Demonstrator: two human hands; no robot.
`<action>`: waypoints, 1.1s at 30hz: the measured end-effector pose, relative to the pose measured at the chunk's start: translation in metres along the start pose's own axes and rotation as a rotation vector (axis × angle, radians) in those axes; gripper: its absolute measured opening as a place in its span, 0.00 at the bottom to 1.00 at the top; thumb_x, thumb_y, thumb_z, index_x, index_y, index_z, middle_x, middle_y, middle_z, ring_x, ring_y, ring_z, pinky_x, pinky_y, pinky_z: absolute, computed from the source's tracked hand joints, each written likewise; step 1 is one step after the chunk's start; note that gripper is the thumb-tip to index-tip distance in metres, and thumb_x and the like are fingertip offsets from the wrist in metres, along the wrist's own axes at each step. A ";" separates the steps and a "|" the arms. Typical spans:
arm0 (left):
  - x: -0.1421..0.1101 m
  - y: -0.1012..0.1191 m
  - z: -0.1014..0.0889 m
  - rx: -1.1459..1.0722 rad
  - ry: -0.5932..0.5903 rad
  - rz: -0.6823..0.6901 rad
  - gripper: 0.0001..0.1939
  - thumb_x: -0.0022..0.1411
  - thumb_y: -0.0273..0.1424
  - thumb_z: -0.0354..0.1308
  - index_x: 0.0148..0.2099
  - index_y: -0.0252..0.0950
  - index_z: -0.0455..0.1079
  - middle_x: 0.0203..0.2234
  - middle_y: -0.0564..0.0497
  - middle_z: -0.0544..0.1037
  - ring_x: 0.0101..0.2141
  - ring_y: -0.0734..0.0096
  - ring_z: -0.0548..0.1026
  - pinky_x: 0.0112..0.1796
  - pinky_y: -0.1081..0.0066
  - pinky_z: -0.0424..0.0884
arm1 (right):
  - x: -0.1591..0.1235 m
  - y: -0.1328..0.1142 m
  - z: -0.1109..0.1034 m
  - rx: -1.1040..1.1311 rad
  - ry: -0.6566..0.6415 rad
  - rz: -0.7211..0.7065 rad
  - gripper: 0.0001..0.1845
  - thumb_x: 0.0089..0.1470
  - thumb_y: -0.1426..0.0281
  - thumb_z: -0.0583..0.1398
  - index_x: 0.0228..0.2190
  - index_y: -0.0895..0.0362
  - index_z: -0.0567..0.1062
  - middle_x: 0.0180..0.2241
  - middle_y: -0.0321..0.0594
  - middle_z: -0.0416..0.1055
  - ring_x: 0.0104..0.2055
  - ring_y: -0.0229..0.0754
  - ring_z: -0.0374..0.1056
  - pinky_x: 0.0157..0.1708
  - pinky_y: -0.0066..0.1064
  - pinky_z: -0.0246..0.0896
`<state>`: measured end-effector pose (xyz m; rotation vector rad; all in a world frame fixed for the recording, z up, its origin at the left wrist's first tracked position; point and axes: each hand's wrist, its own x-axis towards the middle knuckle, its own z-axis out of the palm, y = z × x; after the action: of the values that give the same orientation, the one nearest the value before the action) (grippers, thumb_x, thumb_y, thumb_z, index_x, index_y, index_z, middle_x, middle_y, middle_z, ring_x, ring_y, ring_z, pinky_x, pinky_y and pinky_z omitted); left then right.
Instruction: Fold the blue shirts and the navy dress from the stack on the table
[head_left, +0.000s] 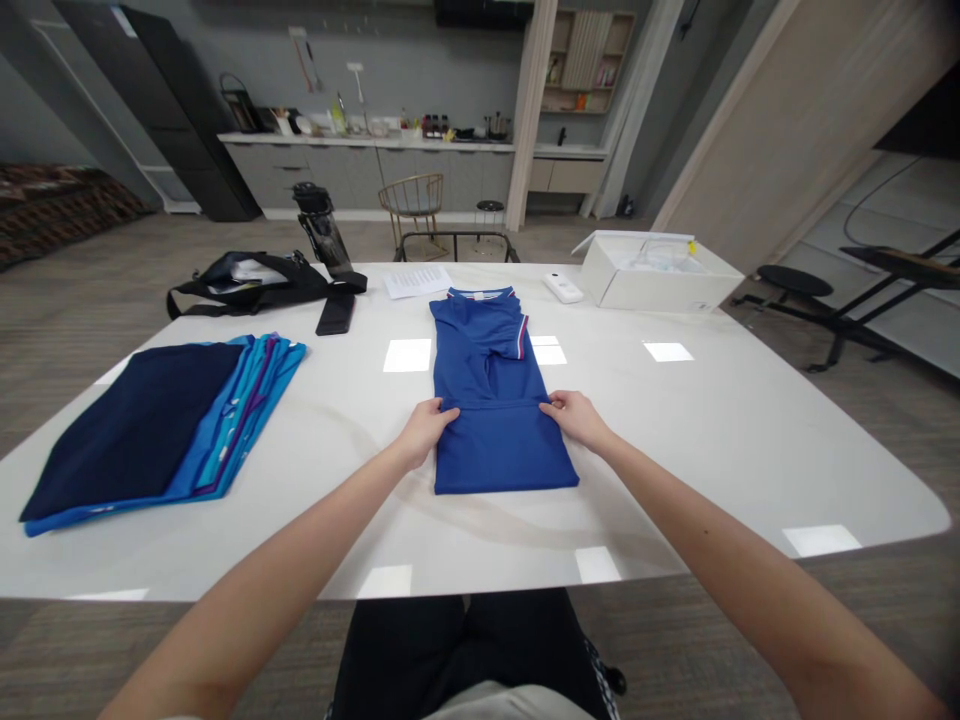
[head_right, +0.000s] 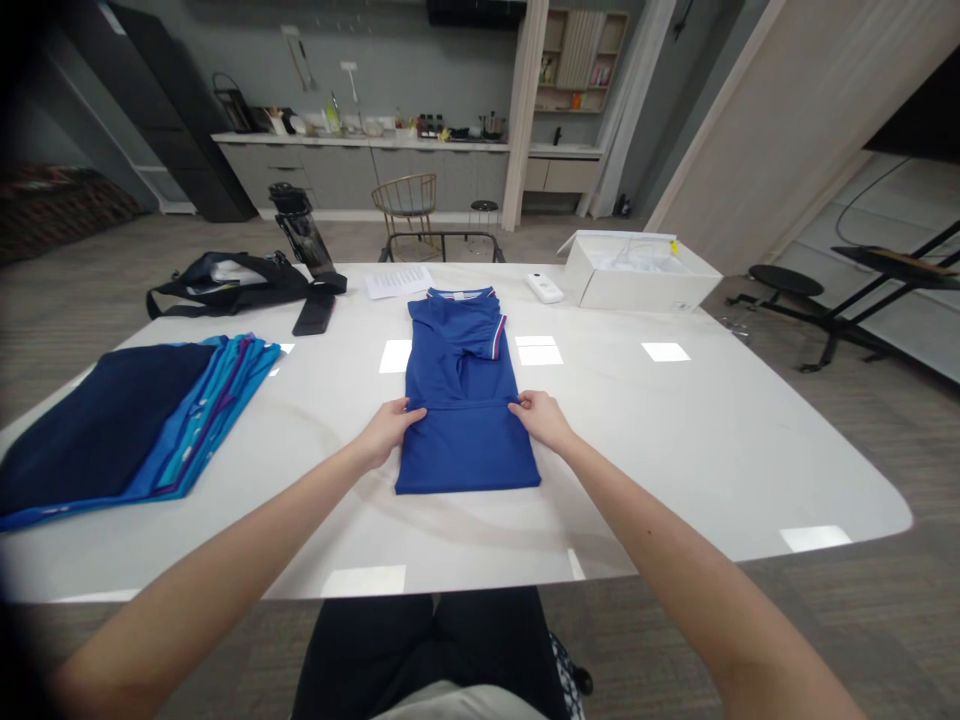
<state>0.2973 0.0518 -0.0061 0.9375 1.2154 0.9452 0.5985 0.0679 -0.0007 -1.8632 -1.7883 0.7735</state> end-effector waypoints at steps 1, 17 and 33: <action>-0.001 0.001 0.001 -0.022 -0.009 -0.002 0.20 0.48 0.41 0.73 0.40 0.35 0.77 0.36 0.44 0.84 0.40 0.54 0.81 0.46 0.56 0.76 | 0.000 0.000 -0.001 0.022 0.004 -0.025 0.11 0.54 0.62 0.61 0.26 0.55 0.72 0.23 0.35 0.68 0.29 0.42 0.66 0.33 0.33 0.55; 0.111 0.176 0.016 -0.340 -0.197 0.393 0.14 0.56 0.33 0.70 0.43 0.35 0.75 0.35 0.49 0.82 0.42 0.59 0.81 0.48 0.62 0.76 | 0.119 -0.097 -0.096 0.712 0.257 -0.320 0.22 0.52 0.49 0.68 0.34 0.54 0.72 0.24 0.31 0.65 0.23 0.33 0.56 0.21 0.25 0.50; 0.314 0.104 -0.030 0.123 0.251 0.216 0.32 0.41 0.19 0.69 0.51 0.37 0.69 0.32 0.52 0.79 0.35 0.61 0.80 0.40 0.62 0.76 | 0.300 -0.030 0.023 -0.033 0.269 -0.072 0.16 0.56 0.68 0.63 0.46 0.56 0.80 0.36 0.42 0.80 0.40 0.48 0.74 0.45 0.36 0.66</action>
<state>0.2912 0.3840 -0.0124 1.0878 1.4164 1.1982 0.5629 0.3675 -0.0255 -1.8150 -1.6950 0.4448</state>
